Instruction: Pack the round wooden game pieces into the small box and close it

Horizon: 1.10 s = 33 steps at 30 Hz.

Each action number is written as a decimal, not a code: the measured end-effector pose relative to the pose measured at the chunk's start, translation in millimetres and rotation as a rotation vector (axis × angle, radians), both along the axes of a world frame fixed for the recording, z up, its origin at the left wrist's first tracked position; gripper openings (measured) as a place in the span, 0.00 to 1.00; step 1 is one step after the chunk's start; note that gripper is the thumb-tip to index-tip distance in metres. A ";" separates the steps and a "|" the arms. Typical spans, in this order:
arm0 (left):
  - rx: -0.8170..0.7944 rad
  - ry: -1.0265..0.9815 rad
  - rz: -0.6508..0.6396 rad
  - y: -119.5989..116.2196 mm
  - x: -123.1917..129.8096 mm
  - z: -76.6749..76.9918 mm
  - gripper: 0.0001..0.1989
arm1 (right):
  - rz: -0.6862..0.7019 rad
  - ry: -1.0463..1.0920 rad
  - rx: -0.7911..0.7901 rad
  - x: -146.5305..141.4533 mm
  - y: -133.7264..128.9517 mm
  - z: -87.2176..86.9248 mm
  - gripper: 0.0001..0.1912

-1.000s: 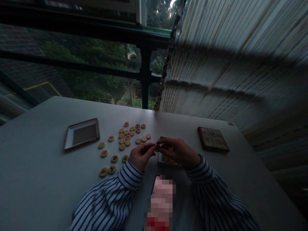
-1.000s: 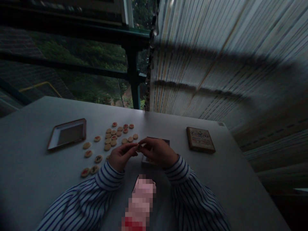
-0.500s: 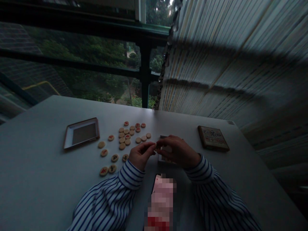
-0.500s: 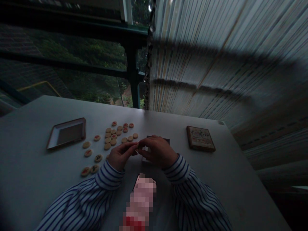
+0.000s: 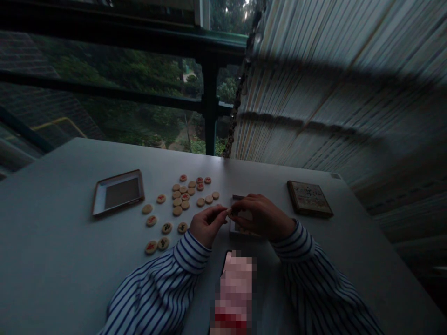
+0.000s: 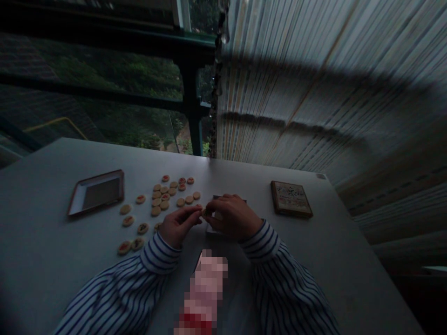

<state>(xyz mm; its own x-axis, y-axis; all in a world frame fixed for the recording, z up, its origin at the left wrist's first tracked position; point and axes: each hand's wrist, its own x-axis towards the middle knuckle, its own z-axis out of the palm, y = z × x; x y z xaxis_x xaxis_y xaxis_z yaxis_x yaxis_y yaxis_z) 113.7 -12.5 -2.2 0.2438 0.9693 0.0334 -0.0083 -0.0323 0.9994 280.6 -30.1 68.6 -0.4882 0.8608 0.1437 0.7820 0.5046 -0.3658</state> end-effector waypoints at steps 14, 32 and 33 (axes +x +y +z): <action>0.523 0.467 -0.102 -0.4 -3.2 -9.1 0.11 | -0.029 -0.365 -0.171 -0.5 4.6 -15.6 0.13; 0.560 0.537 -0.200 0.8 -3.1 -17.1 0.15 | 0.003 -0.454 -0.173 -2.2 5.0 -22.9 0.14; 0.560 0.535 -0.198 0.8 -3.2 -17.1 0.15 | 0.006 -0.450 -0.176 -2.2 5.1 -22.3 0.14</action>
